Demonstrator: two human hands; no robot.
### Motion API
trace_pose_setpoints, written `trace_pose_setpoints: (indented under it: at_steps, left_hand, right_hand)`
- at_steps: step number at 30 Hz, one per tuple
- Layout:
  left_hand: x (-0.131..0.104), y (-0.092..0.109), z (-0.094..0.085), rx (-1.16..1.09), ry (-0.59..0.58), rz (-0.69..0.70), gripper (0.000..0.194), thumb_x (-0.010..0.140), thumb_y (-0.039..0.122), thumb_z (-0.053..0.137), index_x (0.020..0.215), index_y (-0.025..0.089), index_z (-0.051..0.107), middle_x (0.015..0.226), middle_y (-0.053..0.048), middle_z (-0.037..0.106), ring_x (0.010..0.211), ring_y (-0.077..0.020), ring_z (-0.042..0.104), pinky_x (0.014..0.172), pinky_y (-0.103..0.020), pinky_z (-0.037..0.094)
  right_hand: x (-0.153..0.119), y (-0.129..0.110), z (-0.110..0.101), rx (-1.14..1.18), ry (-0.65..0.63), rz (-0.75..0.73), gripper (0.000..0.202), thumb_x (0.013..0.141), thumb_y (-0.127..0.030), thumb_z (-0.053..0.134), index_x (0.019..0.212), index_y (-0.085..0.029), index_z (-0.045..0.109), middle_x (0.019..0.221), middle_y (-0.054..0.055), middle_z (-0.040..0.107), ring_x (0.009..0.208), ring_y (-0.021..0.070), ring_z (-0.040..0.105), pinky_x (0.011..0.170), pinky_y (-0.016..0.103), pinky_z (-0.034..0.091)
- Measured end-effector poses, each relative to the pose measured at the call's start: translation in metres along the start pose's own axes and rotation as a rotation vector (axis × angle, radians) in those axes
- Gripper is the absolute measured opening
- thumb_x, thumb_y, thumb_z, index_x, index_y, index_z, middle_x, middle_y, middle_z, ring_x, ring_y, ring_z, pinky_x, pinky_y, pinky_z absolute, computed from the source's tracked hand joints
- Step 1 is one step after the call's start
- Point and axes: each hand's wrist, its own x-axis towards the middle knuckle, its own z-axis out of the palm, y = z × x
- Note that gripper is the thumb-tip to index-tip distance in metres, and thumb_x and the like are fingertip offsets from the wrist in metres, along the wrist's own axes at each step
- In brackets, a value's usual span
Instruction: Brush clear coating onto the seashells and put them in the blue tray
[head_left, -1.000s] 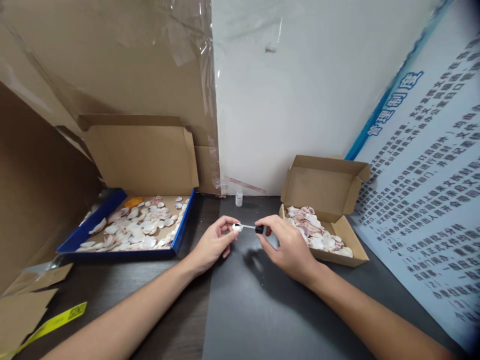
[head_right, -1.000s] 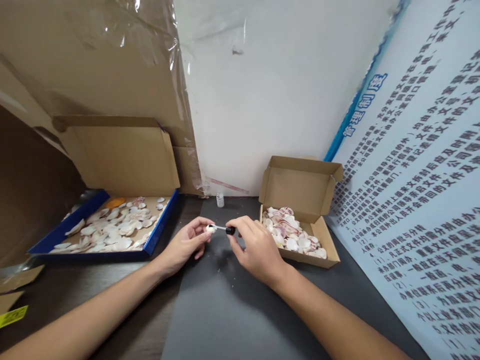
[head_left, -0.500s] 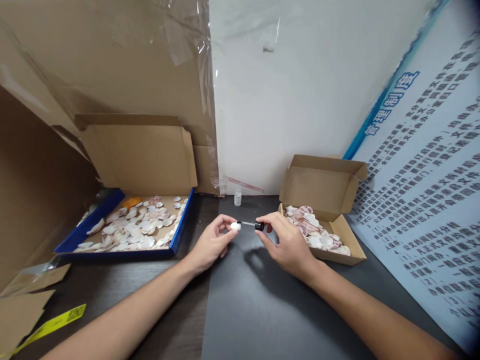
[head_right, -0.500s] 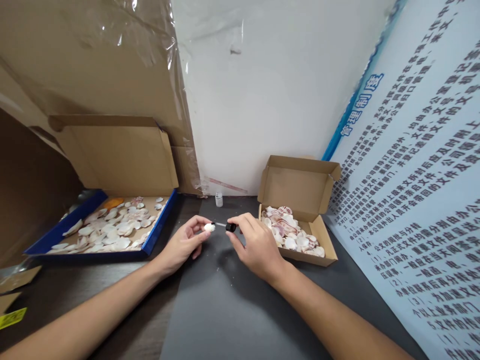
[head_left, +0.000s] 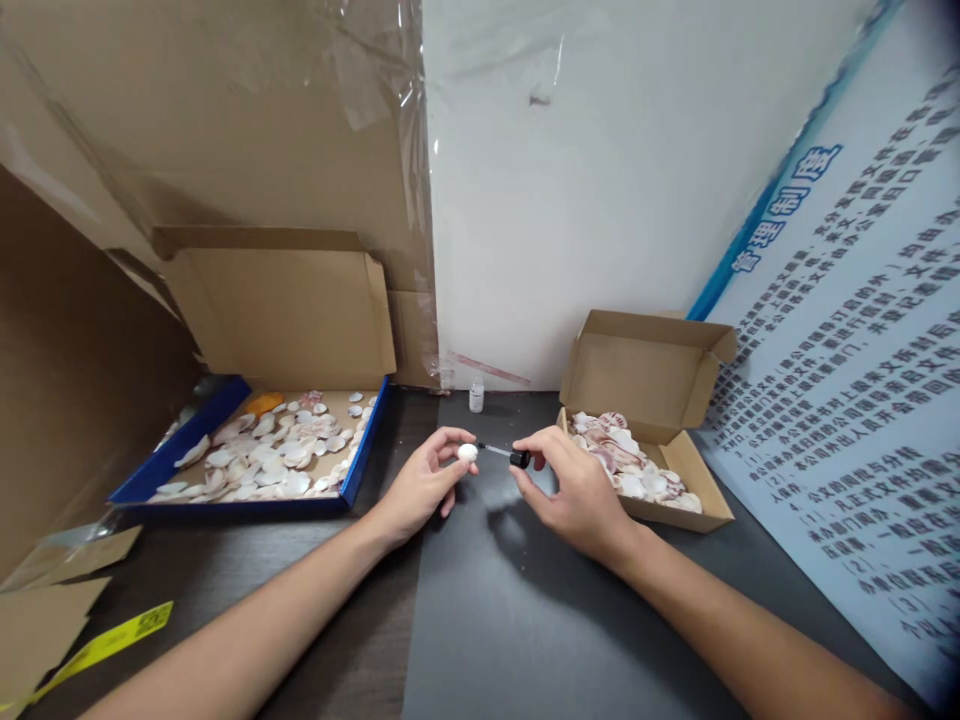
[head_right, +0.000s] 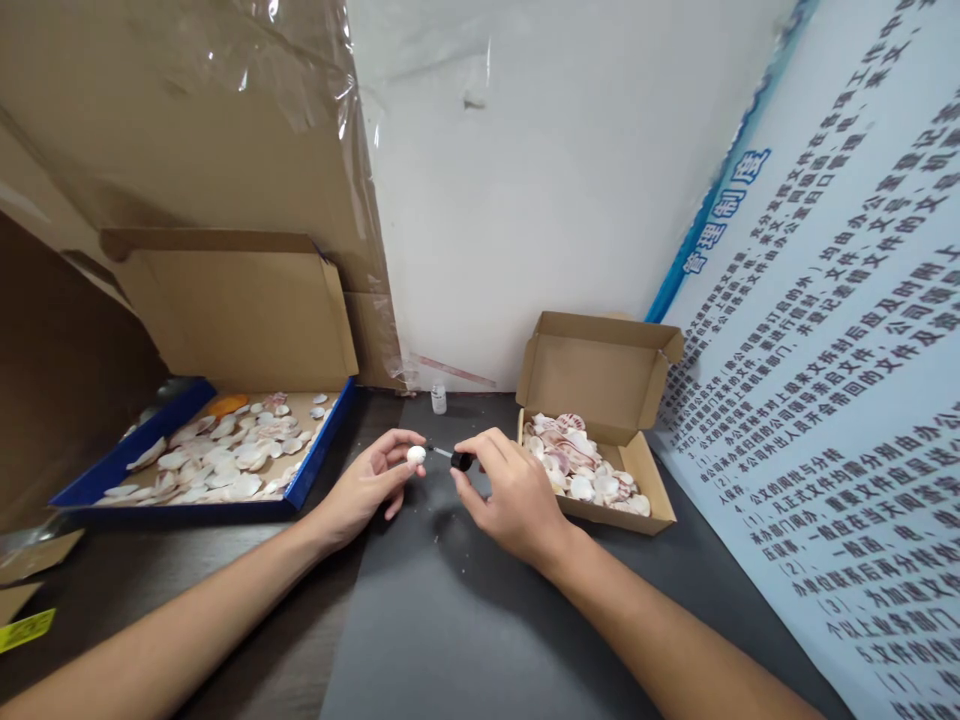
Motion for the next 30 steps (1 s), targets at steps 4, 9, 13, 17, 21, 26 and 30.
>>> trace_pose_setpoints:
  at_steps: [4, 9, 13, 17, 21, 26, 30]
  left_hand:
    - [0.0007, -0.0014, -0.0007, 0.013, -0.005, 0.002, 0.034, 0.085, 0.041, 0.066, 0.108, 0.020, 0.054, 0.086, 0.002, 0.060, 0.041, -0.0009, 0.036, 0.034, -0.014, 0.035]
    - [0.0000, -0.0009, 0.0000, 0.022, -0.004, -0.011, 0.036, 0.083, 0.040, 0.068, 0.108, 0.020, 0.053, 0.087, 0.002, 0.060, 0.043, -0.0013, 0.037, 0.035, -0.014, 0.034]
    - [-0.0004, -0.0007, -0.0001, 0.029, -0.012, -0.015, 0.037, 0.084, 0.042, 0.067, 0.109, 0.018, 0.053, 0.087, 0.001, 0.060, 0.042, -0.0006, 0.036, 0.035, -0.014, 0.033]
    - [0.0005, -0.0021, -0.0011, 0.052, -0.016, -0.023, 0.039, 0.085, 0.043, 0.066, 0.110, 0.017, 0.053, 0.087, 0.002, 0.057, 0.042, 0.0000, 0.038, 0.036, -0.014, 0.031]
    - [0.0006, -0.0029, -0.0016, 0.058, -0.003, -0.009, 0.035, 0.084, 0.043, 0.067, 0.104, 0.018, 0.054, 0.087, 0.004, 0.051, 0.042, 0.0011, 0.037, 0.036, -0.015, 0.029]
    - [0.0005, -0.0021, -0.0019, 0.022, -0.008, 0.012, 0.031, 0.083, 0.038, 0.070, 0.098, 0.018, 0.051, 0.087, 0.005, 0.050, 0.044, 0.0010, 0.036, 0.038, -0.015, 0.029]
    - [0.0010, -0.0018, -0.0015, 0.006, -0.011, 0.019, 0.030, 0.081, 0.034, 0.072, 0.094, 0.019, 0.050, 0.089, 0.004, 0.052, 0.045, 0.0003, 0.037, 0.037, -0.015, 0.030]
  right_hand:
    - [0.0010, -0.0001, -0.0013, 0.031, -0.032, -0.034, 0.016, 0.091, -0.020, 0.059, 0.106, -0.020, 0.058, 0.089, 0.004, 0.062, 0.074, 0.0171, 0.060, 0.069, 0.031, 0.049]
    - [0.0018, -0.0021, -0.0015, 0.010, -0.001, -0.015, 0.015, 0.090, -0.019, 0.059, 0.106, -0.020, 0.058, 0.089, 0.004, 0.061, 0.074, 0.0174, 0.060, 0.069, 0.031, 0.049]
    - [0.0014, -0.0039, -0.0009, 0.015, -0.028, -0.029, 0.015, 0.089, -0.018, 0.059, 0.104, -0.021, 0.058, 0.088, 0.004, 0.061, 0.076, 0.0176, 0.060, 0.068, 0.031, 0.049]
    - [0.0014, -0.0046, -0.0015, 0.026, -0.001, -0.026, 0.017, 0.088, -0.018, 0.060, 0.104, -0.021, 0.057, 0.087, 0.004, 0.061, 0.073, 0.0169, 0.059, 0.067, 0.031, 0.049]
    - [0.0013, -0.0053, -0.0014, 0.019, -0.013, -0.003, 0.016, 0.087, -0.016, 0.060, 0.102, -0.021, 0.058, 0.087, 0.003, 0.061, 0.073, 0.0168, 0.060, 0.067, 0.030, 0.049]
    - [0.0013, -0.0068, -0.0006, 0.033, -0.028, -0.002, 0.015, 0.086, -0.017, 0.061, 0.101, -0.021, 0.059, 0.086, 0.003, 0.061, 0.074, 0.0171, 0.061, 0.068, 0.031, 0.049]
    - [0.0014, -0.0075, -0.0007, 0.019, -0.045, 0.019, 0.014, 0.086, -0.017, 0.062, 0.099, -0.020, 0.060, 0.085, 0.003, 0.063, 0.076, 0.0176, 0.062, 0.068, 0.031, 0.049]
